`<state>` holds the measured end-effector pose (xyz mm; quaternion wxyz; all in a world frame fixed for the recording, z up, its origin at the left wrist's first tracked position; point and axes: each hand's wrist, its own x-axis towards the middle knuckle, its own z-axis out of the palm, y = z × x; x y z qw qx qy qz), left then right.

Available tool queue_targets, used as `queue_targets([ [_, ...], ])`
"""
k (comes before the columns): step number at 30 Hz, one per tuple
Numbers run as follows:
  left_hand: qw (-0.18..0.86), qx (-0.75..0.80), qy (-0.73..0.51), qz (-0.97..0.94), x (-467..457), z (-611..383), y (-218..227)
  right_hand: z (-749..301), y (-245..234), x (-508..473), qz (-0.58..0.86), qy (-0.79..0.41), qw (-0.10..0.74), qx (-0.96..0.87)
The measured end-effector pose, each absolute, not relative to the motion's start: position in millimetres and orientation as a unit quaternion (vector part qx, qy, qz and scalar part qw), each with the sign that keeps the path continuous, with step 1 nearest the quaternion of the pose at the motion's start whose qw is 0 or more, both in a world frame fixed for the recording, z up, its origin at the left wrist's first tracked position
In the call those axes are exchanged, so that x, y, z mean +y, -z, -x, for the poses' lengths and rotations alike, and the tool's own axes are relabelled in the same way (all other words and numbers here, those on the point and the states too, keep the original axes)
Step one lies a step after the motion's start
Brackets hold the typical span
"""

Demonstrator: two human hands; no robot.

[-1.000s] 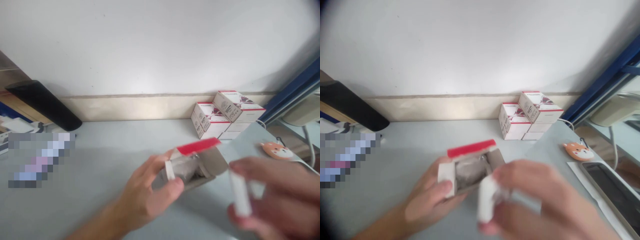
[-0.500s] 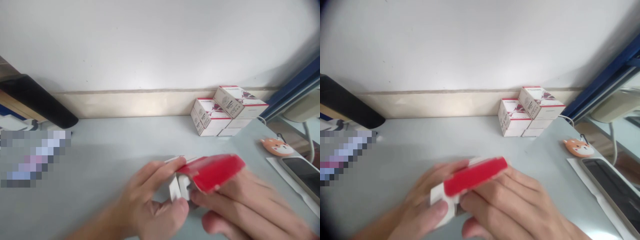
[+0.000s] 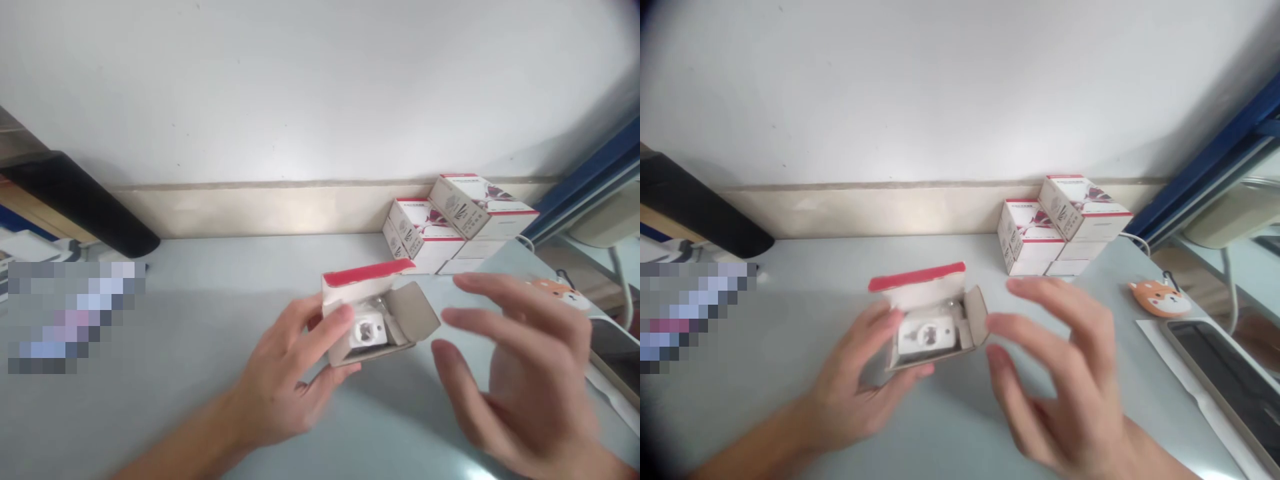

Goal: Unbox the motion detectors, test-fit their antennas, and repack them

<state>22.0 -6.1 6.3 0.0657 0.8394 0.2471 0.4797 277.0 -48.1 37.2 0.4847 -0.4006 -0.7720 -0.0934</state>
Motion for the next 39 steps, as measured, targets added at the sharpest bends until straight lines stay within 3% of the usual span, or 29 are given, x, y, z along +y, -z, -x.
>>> queue_targets([
  [3,0.089,0.23,-0.457,-0.855,-6,-19,-12,-274,-35,-45,0.416,-0.013,0.473,-0.777],
  [8,0.137,0.196,-0.438,-0.867,-10,-17,-20,-277,-29,-42,0.307,-0.033,0.423,-0.852],
  [11,0.194,0.193,-0.432,-0.86,-12,-20,-19,-279,-31,-45,0.316,-0.088,0.416,-0.848],
  [15,0.252,0.223,-0.416,-0.845,-14,-23,-16,-279,-31,-47,0.326,-0.089,0.436,-0.834],
  [19,0.234,0.251,-0.437,-0.831,-16,-23,-20,-279,-31,-45,0.311,-0.083,0.474,-0.82],
  [24,0.29,0.293,-0.358,-0.838,-22,-23,-26,-281,-39,-47,0.302,-0.052,0.45,-0.839],
  [28,0.369,0.337,-0.335,-0.799,-26,-23,-23,-271,-43,-54,0.333,-0.118,0.494,-0.795],
  [31,0.359,0.372,-0.32,-0.794,-25,-23,-20,-267,-45,-57,0.341,-0.155,0.514,-0.772],
  [39,0.376,0.376,-0.372,-0.761,-18,-20,-11,-283,-42,-46,0.308,-0.096,0.402,-0.857],
])
